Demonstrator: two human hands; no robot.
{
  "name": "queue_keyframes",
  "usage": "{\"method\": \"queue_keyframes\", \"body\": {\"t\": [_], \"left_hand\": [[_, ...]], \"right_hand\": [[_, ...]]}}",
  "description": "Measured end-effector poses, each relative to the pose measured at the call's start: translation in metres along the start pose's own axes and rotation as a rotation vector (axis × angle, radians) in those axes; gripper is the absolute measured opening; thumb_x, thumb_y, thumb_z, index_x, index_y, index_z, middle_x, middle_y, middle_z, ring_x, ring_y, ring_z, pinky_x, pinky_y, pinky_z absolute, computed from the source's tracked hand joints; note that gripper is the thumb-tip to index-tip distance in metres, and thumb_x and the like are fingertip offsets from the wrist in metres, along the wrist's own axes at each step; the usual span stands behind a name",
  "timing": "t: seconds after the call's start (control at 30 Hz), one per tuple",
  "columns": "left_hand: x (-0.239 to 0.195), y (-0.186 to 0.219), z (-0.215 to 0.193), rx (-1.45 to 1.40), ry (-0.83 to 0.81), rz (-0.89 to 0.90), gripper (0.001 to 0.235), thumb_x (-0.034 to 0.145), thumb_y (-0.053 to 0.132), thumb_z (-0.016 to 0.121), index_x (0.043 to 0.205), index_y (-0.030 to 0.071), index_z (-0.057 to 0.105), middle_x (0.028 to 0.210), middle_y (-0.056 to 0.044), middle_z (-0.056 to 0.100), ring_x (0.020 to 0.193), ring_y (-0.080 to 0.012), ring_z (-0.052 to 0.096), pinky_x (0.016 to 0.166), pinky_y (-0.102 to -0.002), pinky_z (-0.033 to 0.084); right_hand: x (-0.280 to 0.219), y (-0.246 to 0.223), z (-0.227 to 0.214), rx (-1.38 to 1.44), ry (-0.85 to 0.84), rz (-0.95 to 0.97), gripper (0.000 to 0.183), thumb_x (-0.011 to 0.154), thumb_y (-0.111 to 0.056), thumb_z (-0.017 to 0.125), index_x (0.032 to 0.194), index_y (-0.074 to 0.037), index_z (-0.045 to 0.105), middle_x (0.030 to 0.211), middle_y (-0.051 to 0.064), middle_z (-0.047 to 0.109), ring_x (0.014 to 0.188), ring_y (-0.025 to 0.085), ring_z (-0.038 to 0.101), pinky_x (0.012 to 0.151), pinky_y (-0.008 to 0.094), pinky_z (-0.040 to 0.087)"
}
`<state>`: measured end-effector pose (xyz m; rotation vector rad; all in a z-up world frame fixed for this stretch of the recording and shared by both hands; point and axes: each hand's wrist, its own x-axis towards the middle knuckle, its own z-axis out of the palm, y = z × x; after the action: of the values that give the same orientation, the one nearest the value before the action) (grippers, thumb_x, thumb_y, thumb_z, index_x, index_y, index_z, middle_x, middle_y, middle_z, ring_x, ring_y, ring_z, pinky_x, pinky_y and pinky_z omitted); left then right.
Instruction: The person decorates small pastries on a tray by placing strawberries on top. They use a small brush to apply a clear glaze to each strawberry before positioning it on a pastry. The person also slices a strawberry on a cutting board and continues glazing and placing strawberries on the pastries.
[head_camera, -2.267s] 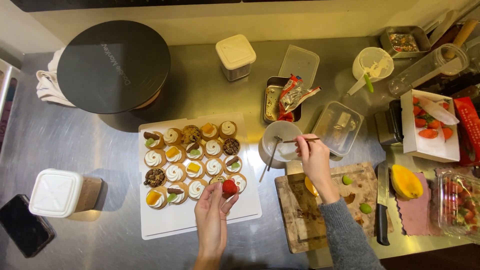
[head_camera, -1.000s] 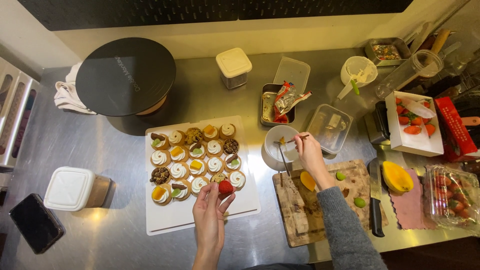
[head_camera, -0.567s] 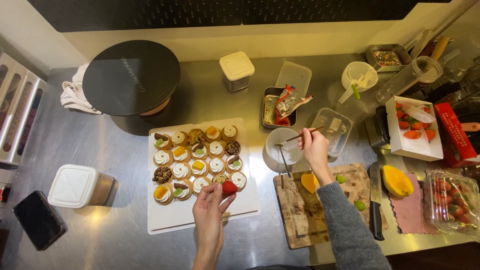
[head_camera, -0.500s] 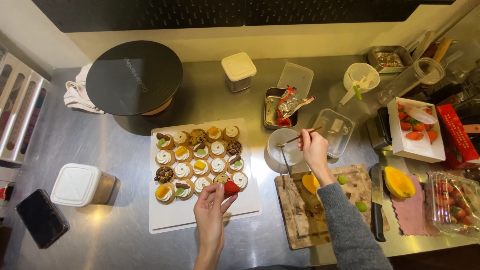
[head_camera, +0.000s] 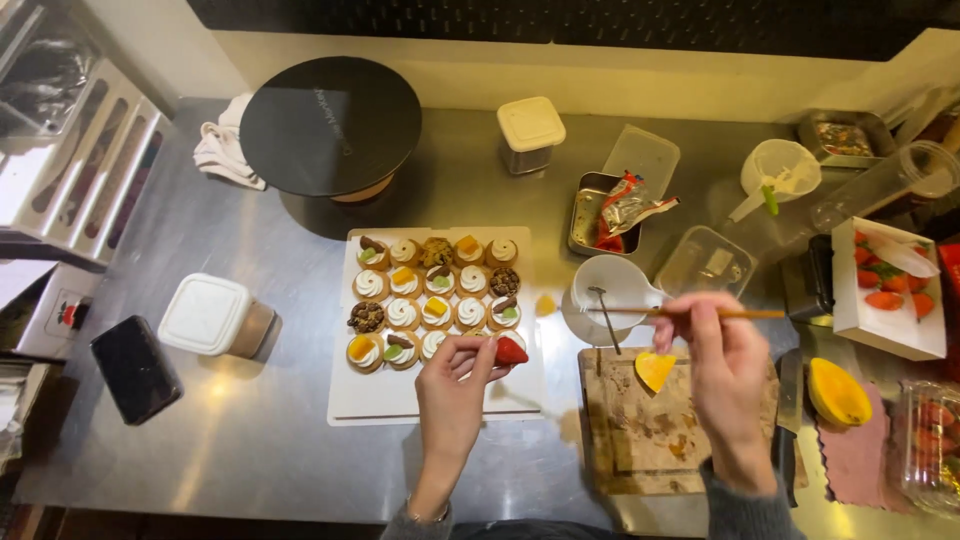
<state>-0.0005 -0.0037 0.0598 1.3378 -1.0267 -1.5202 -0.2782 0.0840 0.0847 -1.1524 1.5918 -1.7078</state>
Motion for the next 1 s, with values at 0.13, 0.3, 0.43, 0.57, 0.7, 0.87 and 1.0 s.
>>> {"method": "queue_keyframes", "body": {"t": [0.13, 0.3, 0.43, 0.57, 0.7, 0.87, 1.0], "left_hand": [[-0.010, 0.020, -0.001, 0.093, -0.005, 0.069, 0.012, 0.103, 0.014, 0.083, 0.105, 0.002, 0.086, 0.099, -0.012, 0.090, 0.092, -0.0221, 0.088, 0.080, -0.033, 0.082], [-0.013, 0.020, -0.004, 0.143, 0.007, 0.151, 0.008, 0.104, 0.015, 0.083, 0.103, 0.008, 0.086, 0.101, -0.007, 0.093, 0.096, -0.0171, 0.087, 0.091, -0.029, 0.074], [-0.007, 0.016, -0.005, 0.050, 0.002, 0.137, 0.010, 0.105, 0.014, 0.081, 0.105, 0.004, 0.082, 0.102, -0.013, 0.092, 0.092, -0.0217, 0.089, 0.084, -0.031, 0.079], [-0.006, 0.017, -0.005, 0.033, -0.030, 0.086, 0.009, 0.107, 0.012, 0.078, 0.106, 0.003, 0.079, 0.107, -0.017, 0.093, 0.095, -0.0246, 0.092, 0.082, -0.033, 0.082], [-0.010, 0.023, -0.004, 0.072, -0.041, 0.032, 0.012, 0.107, 0.018, 0.081, 0.106, 0.006, 0.079, 0.105, -0.014, 0.093, 0.088, -0.0262, 0.096, 0.077, -0.028, 0.075], [-0.008, 0.022, -0.008, 0.056, -0.021, 0.054, 0.011, 0.108, 0.017, 0.080, 0.106, 0.006, 0.078, 0.102, -0.014, 0.092, 0.087, -0.0270, 0.097, 0.075, -0.027, 0.071], [-0.003, 0.012, -0.007, -0.068, -0.011, 0.078, 0.011, 0.106, 0.011, 0.080, 0.108, 0.000, 0.079, 0.102, -0.021, 0.090, 0.085, -0.0288, 0.092, 0.078, -0.033, 0.080]], "right_hand": [[-0.047, -0.011, 0.022, 0.002, -0.067, -0.143, 0.032, 0.128, -0.015, 0.047, 0.119, 0.005, 0.071, 0.106, 0.019, 0.073, 0.084, 0.023, 0.075, 0.081, 0.032, 0.067], [-0.056, -0.029, 0.035, -0.210, -0.146, -0.290, 0.028, 0.121, -0.009, 0.052, 0.116, 0.004, 0.076, 0.105, 0.018, 0.078, 0.084, 0.022, 0.078, 0.075, 0.027, 0.070], [-0.058, -0.041, 0.032, -0.374, -0.207, -0.414, 0.024, 0.118, -0.008, 0.053, 0.116, -0.002, 0.077, 0.102, 0.010, 0.082, 0.080, 0.018, 0.076, 0.079, 0.028, 0.067], [-0.064, -0.046, 0.032, -0.480, -0.193, -0.438, 0.025, 0.118, -0.011, 0.054, 0.118, -0.003, 0.077, 0.105, 0.012, 0.083, 0.083, 0.019, 0.080, 0.078, 0.028, 0.069], [-0.070, -0.053, 0.044, -0.423, -0.123, -0.522, 0.024, 0.117, -0.010, 0.055, 0.115, -0.001, 0.078, 0.100, 0.009, 0.085, 0.099, 0.024, 0.084, 0.095, 0.036, 0.068], [-0.072, -0.048, 0.048, -0.397, -0.227, -0.442, 0.024, 0.117, -0.011, 0.054, 0.120, -0.001, 0.076, 0.104, 0.011, 0.084, 0.089, 0.020, 0.082, 0.081, 0.029, 0.071], [-0.075, -0.048, 0.041, -0.446, -0.264, -0.426, 0.022, 0.116, -0.010, 0.056, 0.117, -0.002, 0.077, 0.105, 0.011, 0.083, 0.086, 0.021, 0.081, 0.082, 0.031, 0.068]]}}
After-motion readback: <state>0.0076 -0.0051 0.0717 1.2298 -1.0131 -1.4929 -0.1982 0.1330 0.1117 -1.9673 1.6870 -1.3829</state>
